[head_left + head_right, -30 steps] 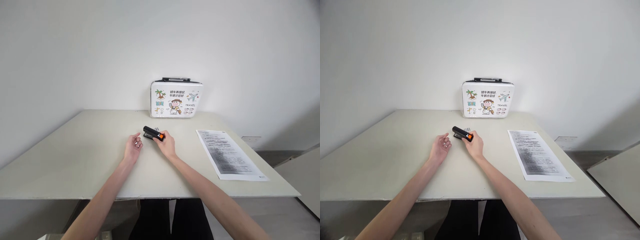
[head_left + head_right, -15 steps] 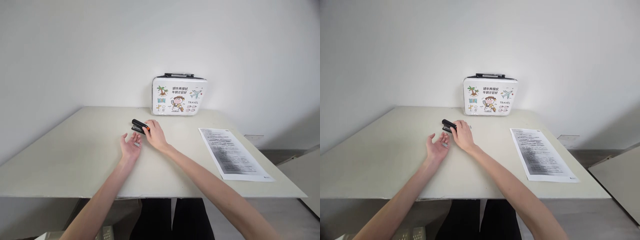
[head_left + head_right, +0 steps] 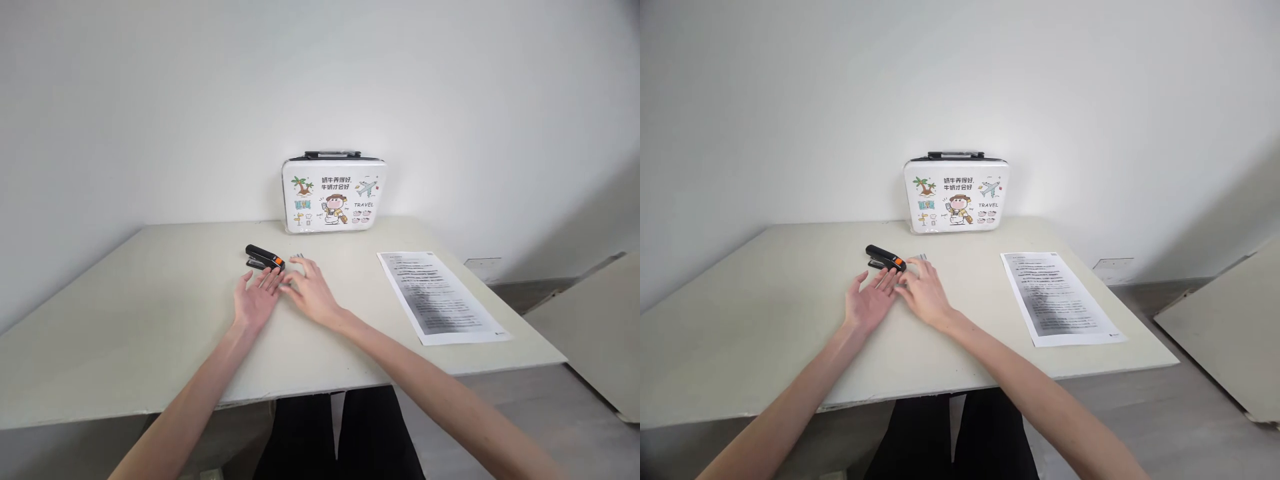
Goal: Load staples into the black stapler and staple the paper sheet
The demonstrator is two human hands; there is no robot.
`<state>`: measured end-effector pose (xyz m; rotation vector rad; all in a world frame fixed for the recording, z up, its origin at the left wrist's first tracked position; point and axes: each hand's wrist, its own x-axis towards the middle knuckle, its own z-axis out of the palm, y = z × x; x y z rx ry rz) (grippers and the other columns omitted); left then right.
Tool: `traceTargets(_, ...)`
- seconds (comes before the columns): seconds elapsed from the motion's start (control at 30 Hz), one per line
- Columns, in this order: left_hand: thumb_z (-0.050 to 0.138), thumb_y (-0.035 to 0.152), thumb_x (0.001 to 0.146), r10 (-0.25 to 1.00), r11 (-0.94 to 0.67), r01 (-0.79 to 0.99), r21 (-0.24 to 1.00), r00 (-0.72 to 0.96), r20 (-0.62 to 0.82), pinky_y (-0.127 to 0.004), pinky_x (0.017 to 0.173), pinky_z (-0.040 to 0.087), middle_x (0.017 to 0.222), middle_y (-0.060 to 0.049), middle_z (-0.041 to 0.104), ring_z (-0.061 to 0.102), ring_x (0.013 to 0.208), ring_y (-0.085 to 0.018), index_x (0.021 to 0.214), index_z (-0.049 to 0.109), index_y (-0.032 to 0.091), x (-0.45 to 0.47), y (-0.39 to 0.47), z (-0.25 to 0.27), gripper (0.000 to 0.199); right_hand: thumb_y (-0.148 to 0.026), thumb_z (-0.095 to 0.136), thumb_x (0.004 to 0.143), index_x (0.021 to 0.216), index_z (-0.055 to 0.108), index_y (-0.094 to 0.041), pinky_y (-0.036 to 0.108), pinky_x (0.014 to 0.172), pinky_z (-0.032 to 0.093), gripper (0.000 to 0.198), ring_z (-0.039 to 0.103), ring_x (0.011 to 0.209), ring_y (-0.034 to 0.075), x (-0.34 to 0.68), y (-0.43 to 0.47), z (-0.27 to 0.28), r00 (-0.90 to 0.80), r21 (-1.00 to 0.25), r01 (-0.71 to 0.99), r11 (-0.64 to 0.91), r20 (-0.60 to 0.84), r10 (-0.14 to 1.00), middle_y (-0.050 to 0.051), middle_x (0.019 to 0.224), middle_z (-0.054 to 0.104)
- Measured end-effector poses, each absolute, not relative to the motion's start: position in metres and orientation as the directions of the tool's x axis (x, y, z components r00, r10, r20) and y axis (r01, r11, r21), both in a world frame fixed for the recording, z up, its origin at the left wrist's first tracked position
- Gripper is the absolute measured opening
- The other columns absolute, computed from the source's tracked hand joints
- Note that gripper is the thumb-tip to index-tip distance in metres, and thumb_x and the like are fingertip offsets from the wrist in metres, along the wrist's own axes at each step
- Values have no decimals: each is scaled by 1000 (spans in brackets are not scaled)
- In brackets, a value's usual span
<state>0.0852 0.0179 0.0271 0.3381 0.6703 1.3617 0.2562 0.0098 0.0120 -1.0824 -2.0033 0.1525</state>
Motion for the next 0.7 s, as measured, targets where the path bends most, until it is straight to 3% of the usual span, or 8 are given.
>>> traceTargets(0.13,58,30,91,959,229,-796,560,84,-272,-34,80,60,93,-11,70,69,82,-20,105,67,14,86,20,26,23,-39,63,100,103,73,-23,50,113,45,19,57,129,28,353,7,2,-147,-511,684,520,601,785,13,142,58)
traceTargets(0.23,61,27,88,961,241,-773,587,104,-258,-31,72,57,83,-7,65,62,70,-16,100,68,13,88,20,28,19,-43,66,93,97,75,-24,48,115,44,21,62,124,28,448,2,-4,48,-529,796,296,541,839,10,132,66)
traceTargets(0.5,63,23,86,970,220,-704,676,87,-226,-27,65,54,76,-5,60,58,64,-15,89,68,13,95,19,33,12,-44,62,82,79,73,-19,53,101,48,27,65,110,37,637,-40,-19,538,-580,779,-239,420,731,21,103,72)
traceTargets(0.7,64,18,85,975,204,-676,708,73,-211,-27,63,54,75,-4,58,56,64,-15,83,67,15,95,18,35,4,-47,64,76,77,76,-18,50,94,51,31,69,100,38,658,-49,-39,670,-620,689,-376,346,657,21,97,74)
